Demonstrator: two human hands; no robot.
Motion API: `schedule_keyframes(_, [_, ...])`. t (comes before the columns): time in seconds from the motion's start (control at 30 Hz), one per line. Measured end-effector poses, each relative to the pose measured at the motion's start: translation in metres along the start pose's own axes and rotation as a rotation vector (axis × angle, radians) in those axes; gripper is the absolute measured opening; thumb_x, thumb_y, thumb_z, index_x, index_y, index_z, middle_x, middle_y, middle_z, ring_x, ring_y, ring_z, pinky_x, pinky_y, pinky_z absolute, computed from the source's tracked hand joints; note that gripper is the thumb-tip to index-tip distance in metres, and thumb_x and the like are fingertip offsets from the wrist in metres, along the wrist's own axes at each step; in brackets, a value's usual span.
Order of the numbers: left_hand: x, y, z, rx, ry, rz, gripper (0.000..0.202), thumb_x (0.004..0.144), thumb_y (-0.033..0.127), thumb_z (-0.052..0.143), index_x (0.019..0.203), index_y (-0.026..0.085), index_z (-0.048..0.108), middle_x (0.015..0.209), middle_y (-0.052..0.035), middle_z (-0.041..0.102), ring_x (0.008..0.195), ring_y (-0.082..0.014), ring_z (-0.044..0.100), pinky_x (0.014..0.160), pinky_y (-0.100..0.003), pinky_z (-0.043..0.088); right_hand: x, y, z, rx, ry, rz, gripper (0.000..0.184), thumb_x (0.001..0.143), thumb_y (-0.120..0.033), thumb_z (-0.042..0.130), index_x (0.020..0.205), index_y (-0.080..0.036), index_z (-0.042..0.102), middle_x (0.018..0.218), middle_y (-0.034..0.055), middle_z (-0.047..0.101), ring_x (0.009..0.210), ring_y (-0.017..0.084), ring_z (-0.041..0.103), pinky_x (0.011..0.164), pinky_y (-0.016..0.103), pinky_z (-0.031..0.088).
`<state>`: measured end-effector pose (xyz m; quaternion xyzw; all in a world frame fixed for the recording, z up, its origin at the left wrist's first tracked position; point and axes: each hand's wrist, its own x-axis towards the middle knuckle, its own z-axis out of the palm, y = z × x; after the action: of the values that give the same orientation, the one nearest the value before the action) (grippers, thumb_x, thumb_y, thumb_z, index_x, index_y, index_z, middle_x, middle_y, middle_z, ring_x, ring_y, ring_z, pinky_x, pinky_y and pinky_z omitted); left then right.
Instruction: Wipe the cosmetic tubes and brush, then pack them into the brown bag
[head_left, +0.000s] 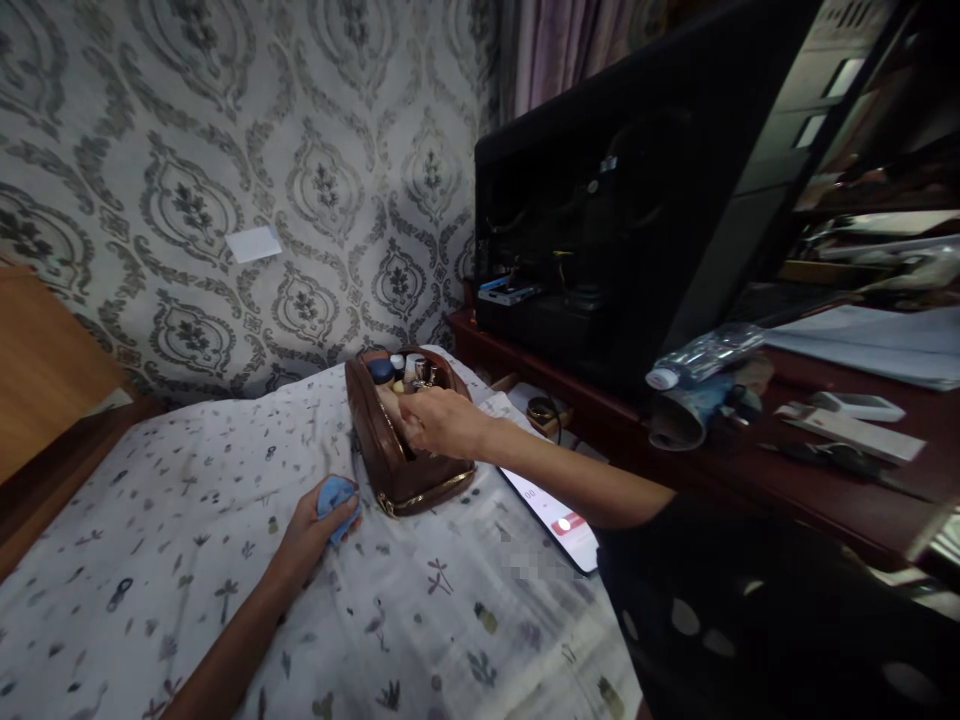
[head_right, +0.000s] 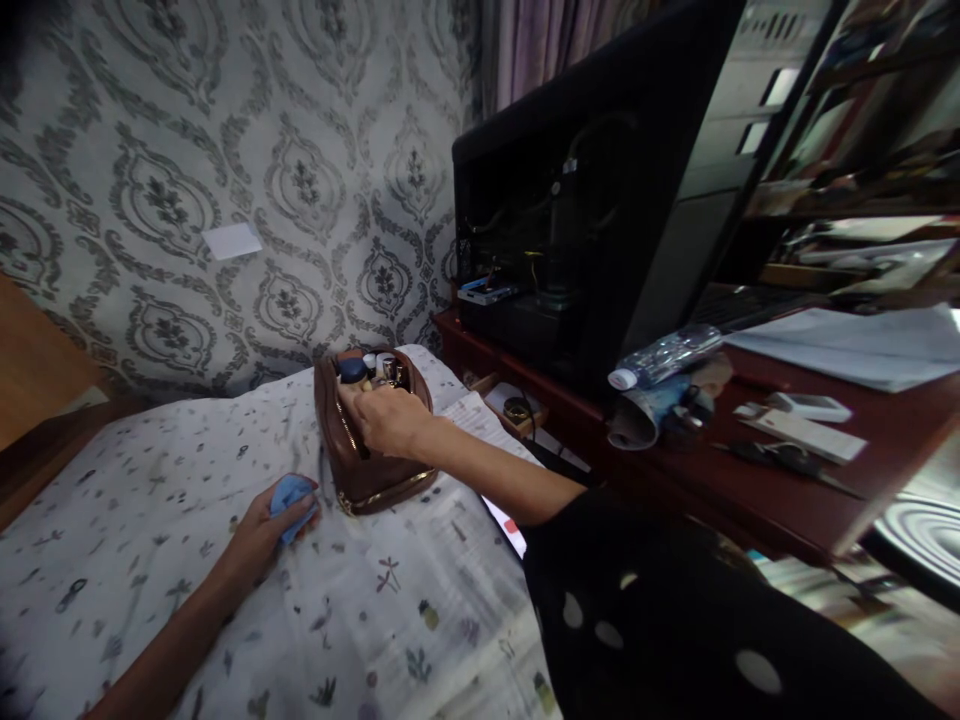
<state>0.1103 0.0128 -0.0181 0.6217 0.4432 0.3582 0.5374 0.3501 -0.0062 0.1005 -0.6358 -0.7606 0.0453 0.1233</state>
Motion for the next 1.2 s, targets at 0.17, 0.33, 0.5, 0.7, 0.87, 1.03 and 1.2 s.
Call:
schedule_keyframes(0.17, [-0.001, 0.001, 0.002, -0.019, 0.013, 0.002, 0.05, 0.065, 0.059, 0.08, 0.088, 0.017, 0.065, 0.065, -0.0011, 0.065, 0.055, -0.0136, 0.054, 0.053, -0.024, 0.042, -0.003, 0.011, 0.004, 0.113, 0.127, -0.084, 0.013, 0.083, -0.013, 0.062, 0.089, -0.018, 0.072, 0.097, 0.0095, 0.073, 0.097, 0.024, 0.067, 0.08, 0.028, 0.044])
schedule_keyframes(0.33, [0.008, 0.008, -0.002, -0.016, 0.143, 0.082, 0.05, 0.07, 0.061, 0.077, 0.09, 0.016, 0.066, 0.07, -0.0006, 0.064, 0.058, -0.0126, 0.053, 0.054, -0.023, 0.043, -0.005, 0.029, 0.001, 0.245, 0.471, -0.036, 0.019, 0.089, -0.014, 0.053, 0.095, -0.016, 0.071, 0.104, 0.0106, 0.07, 0.102, 0.022, 0.062, 0.092, 0.031, 0.044])
schedule_keyframes(0.5, [0.03, 0.031, -0.005, 0.054, 0.239, 0.233, 0.056, 0.072, 0.054, 0.078, 0.113, 0.017, 0.069, 0.099, -0.0053, 0.069, 0.089, -0.0191, 0.064, 0.08, -0.026, 0.049, 0.013, 0.056, 0.014, 0.409, 0.541, 0.204, 0.036, 0.092, -0.027, 0.054, 0.125, -0.012, 0.06, 0.125, 0.0169, 0.064, 0.12, 0.027, 0.057, 0.106, 0.039, 0.04])
schedule_keyframes(0.7, [0.053, 0.049, 0.016, 0.026, 0.193, 0.352, 0.061, 0.071, 0.046, 0.078, 0.124, 0.019, 0.066, 0.114, -0.0063, 0.069, 0.106, -0.0209, 0.063, 0.098, -0.03, 0.046, 0.03, 0.058, 0.029, 0.62, 0.361, 0.382, 0.04, 0.098, -0.046, 0.047, 0.116, -0.014, 0.063, 0.11, 0.013, 0.071, 0.107, 0.026, 0.066, 0.092, 0.034, 0.048])
schedule_keyframes(0.87, [0.058, 0.049, 0.026, -0.023, 0.138, 0.335, 0.062, 0.069, 0.044, 0.08, 0.123, 0.017, 0.067, 0.12, -0.0073, 0.069, 0.109, -0.0201, 0.063, 0.097, -0.026, 0.046, 0.025, 0.042, 0.029, 0.601, 0.305, 0.368, 0.053, 0.093, -0.058, 0.052, 0.122, -0.014, 0.058, 0.119, 0.0169, 0.069, 0.113, 0.03, 0.065, 0.092, 0.036, 0.049])
schedule_keyframes(1.03, [0.058, 0.045, 0.02, -0.04, 0.133, 0.337, 0.066, 0.069, 0.043, 0.081, 0.128, 0.018, 0.065, 0.112, -0.0073, 0.071, 0.112, -0.0225, 0.063, 0.098, -0.029, 0.047, 0.021, 0.038, 0.028, 0.578, 0.312, 0.319, 0.056, 0.091, -0.058, 0.054, 0.125, -0.013, 0.055, 0.123, 0.0188, 0.066, 0.116, 0.03, 0.063, 0.094, 0.037, 0.048])
schedule_keyframes(1.2, [0.06, 0.044, 0.017, -0.073, 0.126, 0.325, 0.072, 0.07, 0.044, 0.081, 0.133, 0.017, 0.063, 0.119, -0.0098, 0.07, 0.122, -0.0263, 0.06, 0.104, -0.033, 0.045, 0.035, 0.053, 0.025, 0.567, 0.281, 0.308, 0.058, 0.09, -0.063, 0.053, 0.118, -0.012, 0.057, 0.113, 0.0171, 0.07, 0.107, 0.03, 0.066, 0.089, 0.036, 0.049])
